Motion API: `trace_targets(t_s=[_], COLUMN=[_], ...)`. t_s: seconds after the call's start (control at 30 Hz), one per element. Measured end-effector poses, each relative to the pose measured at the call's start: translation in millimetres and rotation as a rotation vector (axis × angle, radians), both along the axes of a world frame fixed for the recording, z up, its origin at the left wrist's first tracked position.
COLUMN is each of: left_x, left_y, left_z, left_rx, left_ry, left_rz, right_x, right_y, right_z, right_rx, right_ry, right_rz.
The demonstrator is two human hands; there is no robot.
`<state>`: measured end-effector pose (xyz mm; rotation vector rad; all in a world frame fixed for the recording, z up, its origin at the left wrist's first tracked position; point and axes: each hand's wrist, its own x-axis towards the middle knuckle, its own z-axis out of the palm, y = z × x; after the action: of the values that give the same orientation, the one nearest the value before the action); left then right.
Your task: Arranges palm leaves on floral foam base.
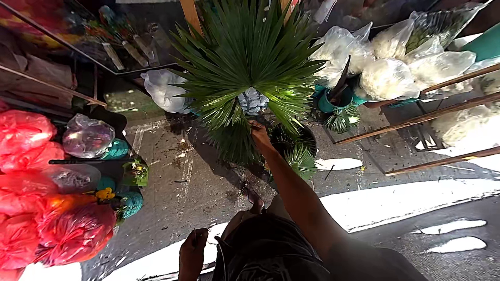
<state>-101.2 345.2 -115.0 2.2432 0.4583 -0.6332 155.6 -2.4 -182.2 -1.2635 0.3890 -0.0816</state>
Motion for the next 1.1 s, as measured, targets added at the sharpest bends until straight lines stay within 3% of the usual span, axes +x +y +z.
trace_targets(t_s=[0.2, 0.3, 0.43, 0.53, 0.6, 0.67, 0.73, 0.8, 0.9, 1.0, 1.1], left_x=[-5, -12, -23, -38, -43, -46, -34, -6, 51, 99, 120], left_y=[1, 5, 18, 20, 16, 18, 25, 15, -25, -93, -163], left_z=[-8, -15, -28, -32, -31, -38, -53, -60, -52, -40, -25], left_rx=[-0.017, 0.001, 0.0, 0.082, 0.137, 0.207, 0.249, 0.262, 0.22, 0.123, -0.028], left_ry=[0.003, 0.076, 0.392, 0.546, 0.606, 0.551, 0.438, 0.369, 0.185, -0.047, -0.152], left_rz=[0.02, 0.046, 0.082, -0.08, -0.174, -0.206, -0.277, -0.347, -0.463, -0.576, -0.67], right_x=[30, 22, -67, -160, -214, -247, -253, -240, -223, -219, -224], right_y=[-7, -13, -45, -73, -83, -87, -91, -95, -100, -107, -115], right_z=[2, 2, 23, -27, -66, -100, -127, -138, -106, -52, 7], right_rx=[-0.07, -0.073, -0.25, -0.384, -0.209, 0.067, 0.281, 0.313, 0.374, 0.477, 0.546], right_ry=[0.03, 0.086, 0.296, 0.483, 0.713, 0.878, 0.9, 0.853, 0.675, 0.402, 0.332], right_rz=[-0.015, 0.026, -0.268, -0.67, -0.867, -0.933, -0.88, -0.833, -0.76, -0.635, -0.45])
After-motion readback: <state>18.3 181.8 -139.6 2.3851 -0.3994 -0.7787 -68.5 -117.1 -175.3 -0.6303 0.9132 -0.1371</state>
